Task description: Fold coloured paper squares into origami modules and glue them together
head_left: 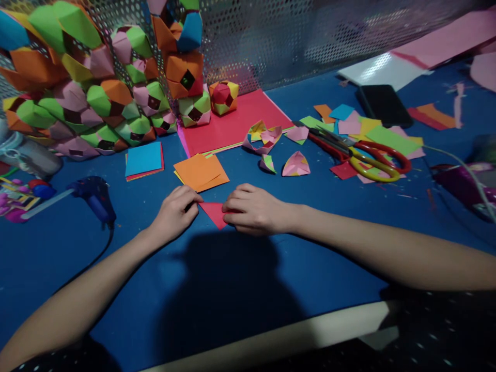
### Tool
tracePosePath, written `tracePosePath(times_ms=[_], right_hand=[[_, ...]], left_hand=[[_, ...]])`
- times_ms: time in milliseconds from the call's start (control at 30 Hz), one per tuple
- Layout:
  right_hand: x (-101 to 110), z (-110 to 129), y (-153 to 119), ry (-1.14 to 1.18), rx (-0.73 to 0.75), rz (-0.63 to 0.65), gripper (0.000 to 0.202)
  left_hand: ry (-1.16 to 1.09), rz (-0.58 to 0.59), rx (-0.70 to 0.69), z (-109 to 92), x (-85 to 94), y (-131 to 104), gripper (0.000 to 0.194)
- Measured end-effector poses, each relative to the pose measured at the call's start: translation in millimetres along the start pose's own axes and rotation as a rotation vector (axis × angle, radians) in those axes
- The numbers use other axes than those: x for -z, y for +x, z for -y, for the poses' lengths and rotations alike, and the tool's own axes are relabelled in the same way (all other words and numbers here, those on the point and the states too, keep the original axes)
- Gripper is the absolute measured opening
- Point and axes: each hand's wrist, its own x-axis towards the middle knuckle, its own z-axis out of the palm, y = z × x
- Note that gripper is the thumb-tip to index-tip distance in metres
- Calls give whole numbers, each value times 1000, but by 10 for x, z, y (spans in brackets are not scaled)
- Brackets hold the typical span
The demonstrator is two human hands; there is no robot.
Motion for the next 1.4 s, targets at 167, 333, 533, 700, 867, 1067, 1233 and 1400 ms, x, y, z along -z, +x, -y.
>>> tracePosePath(times_ms=[167,333,533,700,867,1067,1233,1400], right_hand=[[-16,2,-8,9,-9,-10,21],[18,29,-4,-4,2,-13,21],[109,125,63,-14,-82,122,16],[163,164,102,22,-115,189,14],[186,187,111,49,-126,209,15],[225,184,104,40,-126,268,17],[200,153,91,34,-121,229,19],[176,126,80,68,-129,198,17]], left_hand=[[10,-2,-2,-2,5,-6,17],[15,-10,5,2,-9,-3,17],[11,-50,55,-19,61,-17,18],[21,-92,-37,-281,28,-109,18],[151,167,-278,-401,-196,-133,22],[294,106,-189,-99,-60,-58,18],[290,15,-235,-171,-38,-104,17],[268,50,-319,-329,-151,-119,16]])
